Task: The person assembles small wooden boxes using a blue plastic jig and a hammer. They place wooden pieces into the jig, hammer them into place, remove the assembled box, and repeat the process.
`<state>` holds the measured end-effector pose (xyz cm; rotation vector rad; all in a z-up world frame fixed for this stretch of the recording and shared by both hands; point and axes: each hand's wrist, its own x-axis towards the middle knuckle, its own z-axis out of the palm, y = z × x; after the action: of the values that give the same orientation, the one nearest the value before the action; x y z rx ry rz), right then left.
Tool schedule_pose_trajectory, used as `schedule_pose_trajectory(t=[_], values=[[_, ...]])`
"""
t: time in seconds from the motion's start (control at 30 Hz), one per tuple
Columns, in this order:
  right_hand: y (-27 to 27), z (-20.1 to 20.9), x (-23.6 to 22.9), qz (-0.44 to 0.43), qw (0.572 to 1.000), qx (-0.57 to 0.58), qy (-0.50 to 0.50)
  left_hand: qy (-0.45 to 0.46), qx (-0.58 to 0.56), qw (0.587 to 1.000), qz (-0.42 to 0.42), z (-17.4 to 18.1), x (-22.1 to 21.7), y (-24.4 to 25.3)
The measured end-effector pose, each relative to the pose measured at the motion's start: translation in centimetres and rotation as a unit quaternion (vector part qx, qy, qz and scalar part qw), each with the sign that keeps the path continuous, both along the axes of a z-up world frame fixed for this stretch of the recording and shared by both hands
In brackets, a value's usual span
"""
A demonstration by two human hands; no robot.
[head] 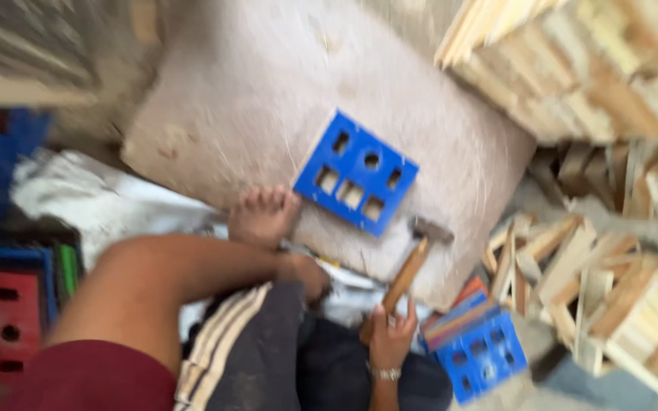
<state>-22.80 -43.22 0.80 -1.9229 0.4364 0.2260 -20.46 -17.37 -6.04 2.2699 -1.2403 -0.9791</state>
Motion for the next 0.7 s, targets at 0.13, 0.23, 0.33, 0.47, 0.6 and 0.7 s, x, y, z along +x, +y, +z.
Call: schedule_pose_trajectory(t=[0.13,0.23,0.33,0.47,0.6,0.7], values=[[-1.7,-3.8,-0.1,-0.075,0.996,0.016,0.052,-0.074,0.013,0.997,0.017,-2.5,-1.2,-0.6],[-2.7,-6.1,0.2,-0.077,0.994,-0.027,0.073,-0.097,0.006,0.995,0.018,-3.8,-1.5,-0.8],[-3.0,-7.1,0.2,-0.095,0.993,-0.012,0.075,-0.087,-0.005,0.996,0.025,-3.9,-1.7,-1.2],[-3.2,-7.7,0.3,-0.096,0.995,0.001,0.041,-0.032,-0.003,0.999,0.032,-1.9,-1.1,-1.3],[-3.7,-7.9,-0.6,-0.099,0.994,0.003,0.051,0.071,-0.064,0.992,0.08,0.1,0.4,-0.1],[-2.3,-8.6,1.6,-0.072,0.997,-0.017,0.023,0.122,-0.155,0.965,0.174,2.2,1.7,1.5]])
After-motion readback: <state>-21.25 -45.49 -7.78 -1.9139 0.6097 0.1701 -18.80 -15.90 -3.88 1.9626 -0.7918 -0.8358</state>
